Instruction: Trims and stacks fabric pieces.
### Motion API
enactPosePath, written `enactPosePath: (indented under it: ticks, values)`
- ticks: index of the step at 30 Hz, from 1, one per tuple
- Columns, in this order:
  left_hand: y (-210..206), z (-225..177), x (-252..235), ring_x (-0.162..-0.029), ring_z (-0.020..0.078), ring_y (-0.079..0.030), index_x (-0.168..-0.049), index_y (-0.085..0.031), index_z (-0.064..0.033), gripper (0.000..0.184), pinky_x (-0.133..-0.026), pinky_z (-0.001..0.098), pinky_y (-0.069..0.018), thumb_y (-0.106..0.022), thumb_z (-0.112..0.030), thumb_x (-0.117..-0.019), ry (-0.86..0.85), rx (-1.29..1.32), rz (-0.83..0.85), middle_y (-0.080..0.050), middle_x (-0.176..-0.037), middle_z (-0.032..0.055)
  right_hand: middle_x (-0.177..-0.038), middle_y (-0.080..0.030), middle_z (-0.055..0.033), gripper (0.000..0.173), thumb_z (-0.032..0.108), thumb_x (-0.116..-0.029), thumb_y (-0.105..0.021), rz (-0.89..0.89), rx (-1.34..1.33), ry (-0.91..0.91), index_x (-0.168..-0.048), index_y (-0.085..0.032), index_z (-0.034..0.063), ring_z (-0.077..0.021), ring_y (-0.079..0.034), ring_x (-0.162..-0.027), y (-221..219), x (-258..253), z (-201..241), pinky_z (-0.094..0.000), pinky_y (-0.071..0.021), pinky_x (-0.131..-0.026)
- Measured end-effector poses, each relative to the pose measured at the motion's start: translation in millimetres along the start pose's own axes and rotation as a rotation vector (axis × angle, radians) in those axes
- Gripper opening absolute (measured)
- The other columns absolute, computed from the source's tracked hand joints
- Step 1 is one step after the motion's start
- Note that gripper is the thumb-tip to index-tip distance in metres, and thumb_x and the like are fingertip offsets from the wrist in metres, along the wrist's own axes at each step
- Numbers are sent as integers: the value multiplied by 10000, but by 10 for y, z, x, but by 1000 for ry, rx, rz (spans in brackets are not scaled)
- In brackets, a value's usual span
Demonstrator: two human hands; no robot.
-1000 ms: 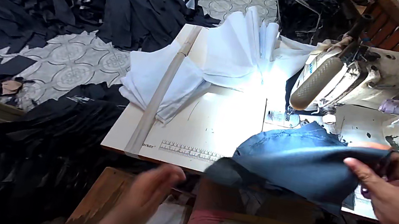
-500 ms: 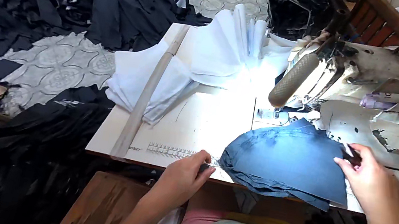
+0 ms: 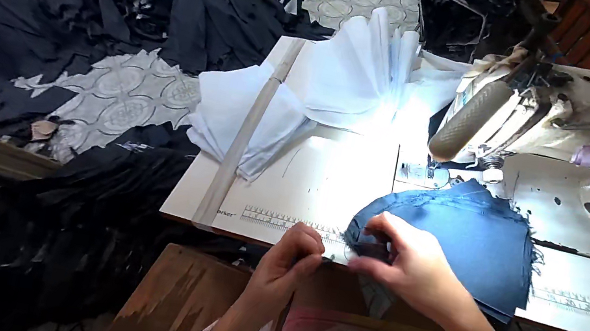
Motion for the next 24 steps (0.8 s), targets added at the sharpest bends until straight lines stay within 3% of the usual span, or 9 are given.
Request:
enactPosePath:
  ticks: [2, 4, 8, 10, 12, 15, 19, 22, 24]
  values:
    - [-79, -78, -63, -1042, -30, -620, -1089, -694, -300, 157, -900, 149, -511, -548, -339, -1047, -92, 324, -61, -663, -1079, -160, -935, -689, -102, 441, 288, -828, -821, 25, -212, 43, -1140, -684, 7, -149, -633, -755, -196, 6, 79, -321, -542, -660]
    - [-157, -146, -128, -1032, 3, -645, -1123, -691, -299, 164, -887, 168, -537, -552, -337, -1044, -183, 453, -124, -676, -1091, -137, -920, -696, -155, 237, 125, -843, -762, 27, -232, 73, -1020, -710, -23, -210, -659, -735, -405, 3, 134, -368, -542, -646]
    - [-258, 59, 310, -1136, -73, -619, -1362, -572, -299, 355, -972, 168, -523, -585, -379, -1016, 58, 220, 27, -668, -1265, -195, -866, -665, -29, 121, 93, -947, -655, -186, -433, 186, -975, -642, -24, 44, -592, -761, -113, 77, 318, -99, -491, -685]
    - [-268, 308, 712, -1069, 102, -684, -1208, -677, -33, 293, -991, 344, -539, -643, -216, -982, 266, -125, 199, -735, -1123, 18, -972, -664, 158, 94, 218, -1027, -594, -333, -508, 218, -1077, -628, 146, 153, -584, -881, 252, 184, 395, -45, -489, -755]
    - [-182, 582, 1012, -1063, 347, -705, -1105, -721, 66, 225, -986, 582, -511, -604, -32, -940, 429, -361, 337, -737, -1083, 208, -1050, -694, 265, 171, 257, -1017, -604, -535, -500, 200, -1151, -683, 329, 147, -626, -926, 557, 320, 379, -60, -525, -784]
    - [115, 489, 1038, -985, 176, -701, -1110, -695, 68, 227, -937, 399, -550, -522, 10, -976, 571, -310, 186, -732, -1040, 151, -950, -676, 295, 185, 229, -968, -658, -735, -318, 71, -1085, -640, 371, 145, -621, -805, 771, 403, 85, -62, -521, -695]
    - [530, -44, 333, -983, -121, -635, -1138, -693, -243, 160, -875, 119, -536, -638, -256, -989, 153, -235, 44, -712, -1075, -191, -763, -593, 172, 225, -48, -879, -573, -895, -390, -334, -977, -554, 154, 86, -570, -633, 820, 341, -438, -106, -501, -586]
    - [730, -305, -243, -882, 2, -637, -1068, -719, -67, 228, -818, 156, -518, -625, -262, -998, -170, -652, -133, -702, -934, 34, -773, -668, 137, 255, -8, -955, -470, -987, -643, -286, -962, -629, 191, 37, -604, -624, 982, 411, -598, -141, -528, -590]
    - [790, -276, -450, -812, 66, -598, -1037, -744, -27, 261, -776, 170, -485, -626, -256, -997, -292, -807, -181, -635, -836, 109, -916, -721, 142, 237, 61, -914, -562, -860, -729, -69, -877, -649, 278, 36, -630, -699, 1102, 563, -751, -139, -528, -617]
Point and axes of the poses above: each hand's wrist, its own x-axis away from the middle knuckle, its own y-axis out of the back of the hand, z = x × y, the point moved 1 cm from there along -x, towards the middle knuckle
